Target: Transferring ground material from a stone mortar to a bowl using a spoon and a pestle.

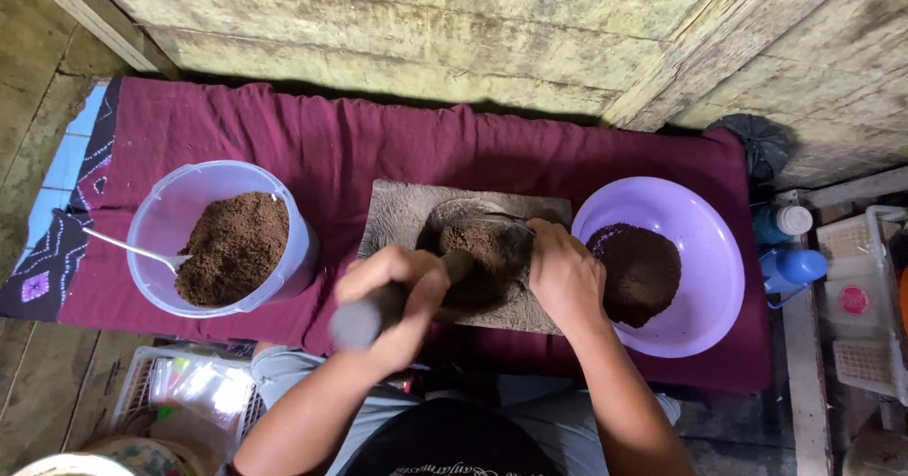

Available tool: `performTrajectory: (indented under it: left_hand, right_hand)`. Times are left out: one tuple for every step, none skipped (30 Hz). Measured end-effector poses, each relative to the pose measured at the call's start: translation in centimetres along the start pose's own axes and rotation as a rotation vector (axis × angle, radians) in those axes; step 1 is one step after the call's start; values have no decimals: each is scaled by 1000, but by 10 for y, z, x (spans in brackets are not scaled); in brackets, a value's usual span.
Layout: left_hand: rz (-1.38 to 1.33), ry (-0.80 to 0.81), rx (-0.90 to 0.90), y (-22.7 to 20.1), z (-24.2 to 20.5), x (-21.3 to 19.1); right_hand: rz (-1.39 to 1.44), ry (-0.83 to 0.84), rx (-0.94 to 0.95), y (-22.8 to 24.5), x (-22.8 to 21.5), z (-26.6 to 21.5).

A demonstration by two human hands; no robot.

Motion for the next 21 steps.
performTrajectory:
  left_hand:
    - [51,-95,-78,40,-21,-4]
    - [101,-189,-155,79,-43,-7]
    - [100,-188,-149,79,-39,-4]
    - [90,-241,-203,86,-40,-5]
    - [79,-294,-256,94,-40,-6]
    - [76,-298,-250,80,-32,-6]
    - [54,-284,-212,64,-21,-4]
    - [35,-268,-189,46,-17,-3]
    - [35,-270,-199,27,-9,-7]
    - [-81,-211,-85,2,11,-3]
    - [-197,-151,30,-26,29,2]
    - [-197,-150,35,-28,28,3]
    - [-177,-118,48,-30,28,7]
    - [-159,-78,54,-32,26,11]
    - [-161,-71,54,-4,6,18]
    - [-61,-67,-36,33,-15,24]
    - [39,-61,-124,69,-37,28]
    - [38,-58,-122,72,-37,29]
    - [57,-109,-187,80,-40,23]
    - [75,-162,-255,88,-45,19]
    - [73,-160,-257,76,-38,19]
  right_hand:
    - [-54,109,48,-16,22,-4]
    - [-109,217,96,-33,42,-8]
    - [-108,211,96,-29,41,-9]
    - [-106,219,128,-30,40,-9]
    - [-104,228,161,-31,40,-8]
    - [-107,222,156,-26,31,-4]
    - [-85,214,149,-20,22,0]
    - [-61,221,149,-13,15,-3]
    - [-62,230,151,-19,23,-10]
    - [-104,196,126,-24,28,-10]
    - [-146,162,100,-30,32,-8]
    - [-146,157,99,-30,33,-6]
    - [-128,192,115,-33,38,-4]
    - [-109,231,141,-36,43,-6]
    - [-107,228,147,-35,43,-7]
    - [-123,218,160,-36,43,-7]
    - [-139,208,173,-36,43,-8]
    - [-139,205,176,-40,47,-10]
    - [-124,246,197,-46,56,-12]
    - [-110,291,218,-52,64,-16]
    - [-112,292,221,-49,59,-17]
Point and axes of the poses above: each hand's wrist, its own z-axis towards the middle knuckle, its own x-axis out of the palm, y = z × x, the point moved 10 cm from there along z, towards the middle knuckle, and after that the axes turned 15 degrees about x, right-handed, at the moved point
